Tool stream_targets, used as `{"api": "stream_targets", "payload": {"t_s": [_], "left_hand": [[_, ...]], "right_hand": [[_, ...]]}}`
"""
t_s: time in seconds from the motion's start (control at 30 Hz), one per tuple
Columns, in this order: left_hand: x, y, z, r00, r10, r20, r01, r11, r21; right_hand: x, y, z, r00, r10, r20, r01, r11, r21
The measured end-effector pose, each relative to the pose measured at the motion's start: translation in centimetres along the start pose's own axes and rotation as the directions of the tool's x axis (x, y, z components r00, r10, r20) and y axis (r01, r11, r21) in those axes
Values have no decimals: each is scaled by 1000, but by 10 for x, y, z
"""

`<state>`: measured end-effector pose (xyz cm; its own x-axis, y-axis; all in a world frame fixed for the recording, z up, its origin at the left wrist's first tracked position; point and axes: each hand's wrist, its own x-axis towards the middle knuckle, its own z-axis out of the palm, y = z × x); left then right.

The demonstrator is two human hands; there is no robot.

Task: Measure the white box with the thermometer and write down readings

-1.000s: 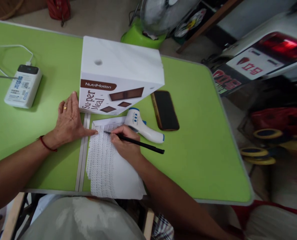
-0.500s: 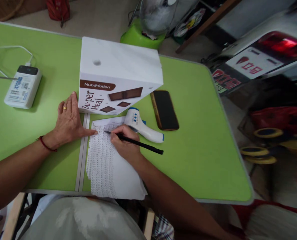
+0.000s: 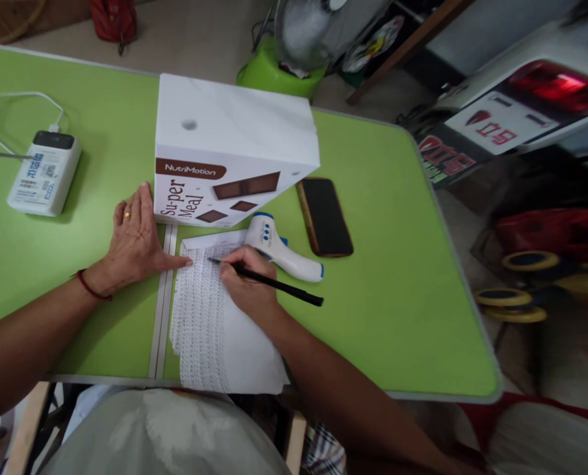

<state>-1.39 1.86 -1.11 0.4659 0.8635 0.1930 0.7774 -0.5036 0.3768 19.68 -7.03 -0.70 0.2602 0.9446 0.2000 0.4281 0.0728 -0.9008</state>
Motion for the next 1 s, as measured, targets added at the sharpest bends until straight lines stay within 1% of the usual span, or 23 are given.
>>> {"api": "stream_targets", "payload": {"t_s": [0.1, 0.17, 0.33, 0.4, 0.5, 0.77, 0.87, 1.0], "left_hand": [[0, 0, 0, 1000, -2, 3, 2, 1000, -3], [0, 0, 0, 1000, -1, 4, 1, 1000, 1], [0, 1, 0, 1000, -9, 16, 9, 1000, 4], [0, 1, 0, 1000, -10, 12, 9, 1000, 10], [0, 1, 0, 1000, -13, 20, 13, 1000, 5], [0, 0, 0, 1000, -5, 2, 5, 1000, -3], [0, -1, 1, 1000, -5, 0, 5, 1000, -8], [0, -1, 1, 1000, -5, 1, 5, 1000, -9]], "right_hand": [[0, 1, 0, 1000, 9, 7, -9, 1000, -7], [-1, 1, 1, 1000, 12, -11, -12, 1000, -6], [-1, 0, 1, 999, -31, -38, 32, 999, 11], [-1, 0, 1, 999, -27, -43, 28, 999, 25], [-1, 0, 1, 1000, -16, -12, 16, 999, 43], [-2, 3, 1, 997, -40, 74, 41, 999, -23], [-3, 2, 2, 997, -21, 73, 25, 999, -43], [-4, 1, 2, 998, -22, 64, 23, 999, -23]]}}
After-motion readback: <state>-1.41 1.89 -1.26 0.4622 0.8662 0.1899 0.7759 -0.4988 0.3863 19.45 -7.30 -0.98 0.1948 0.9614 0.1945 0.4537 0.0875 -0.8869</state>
